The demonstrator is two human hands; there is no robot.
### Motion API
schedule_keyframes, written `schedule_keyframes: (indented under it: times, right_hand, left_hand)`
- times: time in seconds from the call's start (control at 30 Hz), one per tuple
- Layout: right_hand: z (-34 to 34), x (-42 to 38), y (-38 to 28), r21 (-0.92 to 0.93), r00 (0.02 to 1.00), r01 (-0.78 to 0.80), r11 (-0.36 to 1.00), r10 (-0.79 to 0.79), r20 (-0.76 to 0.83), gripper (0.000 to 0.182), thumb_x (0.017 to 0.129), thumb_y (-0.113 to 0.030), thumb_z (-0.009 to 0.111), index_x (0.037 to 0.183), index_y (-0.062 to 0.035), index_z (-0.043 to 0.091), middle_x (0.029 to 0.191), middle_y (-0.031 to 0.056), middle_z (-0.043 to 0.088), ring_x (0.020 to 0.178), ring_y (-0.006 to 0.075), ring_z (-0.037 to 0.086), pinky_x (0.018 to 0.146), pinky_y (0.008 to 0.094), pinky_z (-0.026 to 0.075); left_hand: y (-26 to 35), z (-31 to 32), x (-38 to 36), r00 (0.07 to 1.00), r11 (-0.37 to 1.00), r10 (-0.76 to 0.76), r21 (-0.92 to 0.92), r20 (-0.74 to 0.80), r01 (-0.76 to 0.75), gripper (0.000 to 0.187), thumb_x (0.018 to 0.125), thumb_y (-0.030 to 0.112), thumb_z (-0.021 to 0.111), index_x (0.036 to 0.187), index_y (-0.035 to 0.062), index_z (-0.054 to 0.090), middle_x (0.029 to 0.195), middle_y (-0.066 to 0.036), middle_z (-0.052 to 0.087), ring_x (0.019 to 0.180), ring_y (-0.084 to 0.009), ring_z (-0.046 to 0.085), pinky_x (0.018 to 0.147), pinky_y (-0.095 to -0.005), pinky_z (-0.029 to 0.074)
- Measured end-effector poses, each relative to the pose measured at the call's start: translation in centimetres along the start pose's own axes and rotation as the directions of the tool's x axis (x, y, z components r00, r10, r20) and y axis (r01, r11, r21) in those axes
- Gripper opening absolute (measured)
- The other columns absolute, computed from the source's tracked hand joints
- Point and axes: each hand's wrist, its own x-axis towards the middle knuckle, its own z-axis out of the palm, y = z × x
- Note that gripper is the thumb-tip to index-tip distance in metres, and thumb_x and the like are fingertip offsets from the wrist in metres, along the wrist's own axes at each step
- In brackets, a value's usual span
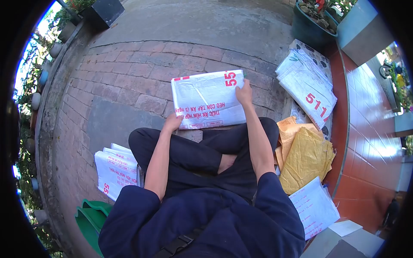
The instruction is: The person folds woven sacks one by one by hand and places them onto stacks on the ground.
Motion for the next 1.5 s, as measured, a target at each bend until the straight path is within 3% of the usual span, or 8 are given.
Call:
schedule_keyframes:
  times: [0.3,0.6,0.67,0.8,1.07,1.17,1.33,1.5]
  right_hand:
    - [1.4,-3.5,3.4,-0.550,0.965,0.052,0.834,0.100,0.242,0.042,0.076,-0.019,0.064,0.109,0.0057,0.056,0.113,0.0244,0.052,0.112,0.0407,0.047,0.093,0.0457,0.042]
    - [1.0,-5.8,-0.2,-0.577,0.900,-0.263,0.773,0.412,0.142,0.054,0.081,-0.028,0.061,0.124,-0.0011,0.043,0.131,0.0246,0.035,0.124,0.0409,0.033,0.093,0.0590,0.039]
    - [0.7,-5.5,-0.3,-0.571,0.887,-0.275,0.773,0.433,0.158,0.058,0.081,-0.030,0.061,0.127,-0.0026,0.040,0.134,0.0247,0.033,0.126,0.0403,0.031,0.093,0.0618,0.038]
    - [0.4,-4.6,3.5,-0.498,0.934,-0.229,0.837,0.332,0.128,0.060,0.080,-0.039,0.063,0.125,-0.0024,0.047,0.130,0.0264,0.041,0.123,0.0427,0.036,0.094,0.0562,0.038]
    - [2.5,-3.3,5.1,0.031,0.913,-0.147,0.989,0.123,0.390,0.050,0.089,-0.033,0.059,0.119,0.0068,0.053,0.113,0.0226,0.060,0.100,0.0289,0.061,0.086,0.0368,0.047]
    - [2.5,-5.7,1.8,-0.125,0.804,0.120,0.985,-0.022,0.594,0.056,0.092,-0.034,0.056,0.131,0.0041,0.040,0.121,0.0218,0.054,0.101,0.0251,0.058,0.084,0.0338,0.048]
    - [2.5,-6.6,3.2,-0.068,0.783,0.150,0.986,-0.077,0.617,0.059,0.088,-0.029,0.063,0.132,0.0019,0.040,0.110,0.0197,0.057,0.092,0.0241,0.060,0.080,0.0322,0.049]
    - [1.7,-6.6,2.1,-0.175,0.822,0.154,0.972,-0.028,0.568,0.062,0.084,-0.023,0.066,0.133,0.0029,0.038,0.107,0.0214,0.057,0.086,0.0266,0.061,0.076,0.0358,0.049]
  left_hand:
    - [3.5,-0.9,0.5,0.995,0.995,0.007,-0.102,-0.104,-0.018,0.057,0.080,0.015,0.050,0.136,0.0173,0.040,0.116,-0.018,0.061,0.109,-0.0434,0.053,0.095,-0.0466,0.041]
    - [1.4,1.5,3.5,0.985,0.982,-0.079,-0.181,-0.154,0.050,0.061,0.088,0.035,0.050,0.137,0.0031,0.036,0.128,-0.028,0.049,0.117,-0.0416,0.048,0.098,-0.0441,0.038]
    - [0.8,1.4,4.3,0.983,0.846,-0.175,-0.520,-0.056,0.121,0.063,0.089,0.038,0.054,0.125,-0.0124,0.043,0.119,-0.024,0.057,0.106,-0.0312,0.059,0.088,-0.0388,0.047]
    - [4.1,-0.8,0.8,0.958,0.458,-0.012,-0.850,0.286,0.259,0.043,0.089,0.027,0.056,0.115,-0.0073,0.054,0.101,-0.015,0.066,0.087,-0.0202,0.066,0.076,-0.0309,0.052]
    - [5.2,-4.1,-4.8,0.991,0.113,0.088,-0.988,-0.098,-0.107,0.039,0.079,0.011,0.070,0.109,-0.0097,0.056,0.097,-0.014,0.065,0.080,-0.0205,0.066,0.073,-0.0331,0.054]
    - [5.7,-7.1,-7.9,0.964,-0.014,0.058,-0.966,-0.259,-0.258,0.038,0.080,0.008,0.068,0.110,-0.0095,0.054,0.098,-0.016,0.065,0.080,-0.0208,0.067,0.072,-0.0327,0.055]
    - [4.2,-16.4,-15.0,0.757,-0.096,-0.179,-0.755,-0.629,-0.649,0.032,0.079,0.003,0.066,0.108,-0.0077,0.055,0.097,-0.015,0.064,0.080,-0.0199,0.066,0.070,-0.0304,0.055]
    - [-1.4,-22.2,-24.7,0.270,0.112,-0.432,-0.349,-0.860,-0.931,0.033,0.082,0.006,0.065,0.111,-0.0054,0.054,0.101,-0.013,0.062,0.086,-0.0195,0.064,0.073,-0.0301,0.053]
